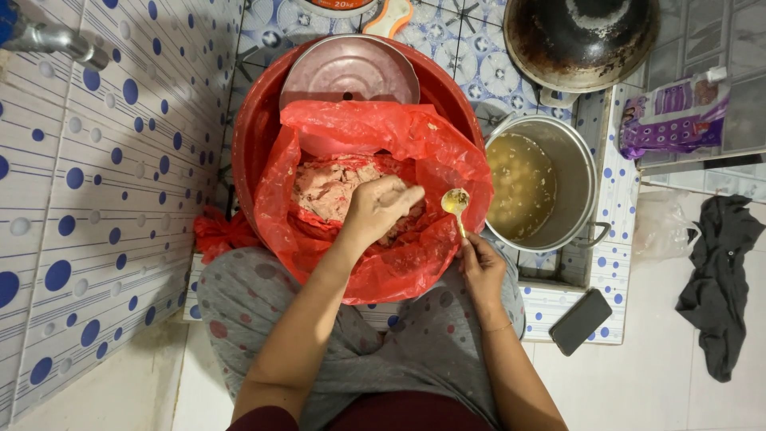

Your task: The person scoops a pinkish meat mixture from a red plastic bag using a spoon and drops it into a pot of boiling liquid. The person repeats this process multiple times throughout the clip.

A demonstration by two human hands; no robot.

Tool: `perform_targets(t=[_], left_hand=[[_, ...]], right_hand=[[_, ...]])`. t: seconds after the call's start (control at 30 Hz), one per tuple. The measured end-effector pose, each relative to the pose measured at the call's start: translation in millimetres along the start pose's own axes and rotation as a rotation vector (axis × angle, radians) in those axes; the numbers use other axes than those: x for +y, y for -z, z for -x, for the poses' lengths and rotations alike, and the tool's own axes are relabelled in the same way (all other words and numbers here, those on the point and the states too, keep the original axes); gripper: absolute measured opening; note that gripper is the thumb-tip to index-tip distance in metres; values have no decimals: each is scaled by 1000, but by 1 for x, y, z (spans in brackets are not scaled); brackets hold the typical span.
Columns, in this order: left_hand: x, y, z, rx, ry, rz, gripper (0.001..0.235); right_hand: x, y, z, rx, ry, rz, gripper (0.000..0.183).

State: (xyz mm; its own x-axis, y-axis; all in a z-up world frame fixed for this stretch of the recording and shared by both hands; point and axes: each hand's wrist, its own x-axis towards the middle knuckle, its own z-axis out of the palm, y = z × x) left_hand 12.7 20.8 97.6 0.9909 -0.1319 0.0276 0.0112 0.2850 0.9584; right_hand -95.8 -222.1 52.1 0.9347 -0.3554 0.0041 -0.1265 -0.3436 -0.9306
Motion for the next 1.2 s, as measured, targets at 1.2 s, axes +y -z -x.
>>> perform_targets(t=[1.2], left_hand=[[4,-12,7,-65,162,530,44]], right_hand=[[-189,-4,6,-19,774,955,20]])
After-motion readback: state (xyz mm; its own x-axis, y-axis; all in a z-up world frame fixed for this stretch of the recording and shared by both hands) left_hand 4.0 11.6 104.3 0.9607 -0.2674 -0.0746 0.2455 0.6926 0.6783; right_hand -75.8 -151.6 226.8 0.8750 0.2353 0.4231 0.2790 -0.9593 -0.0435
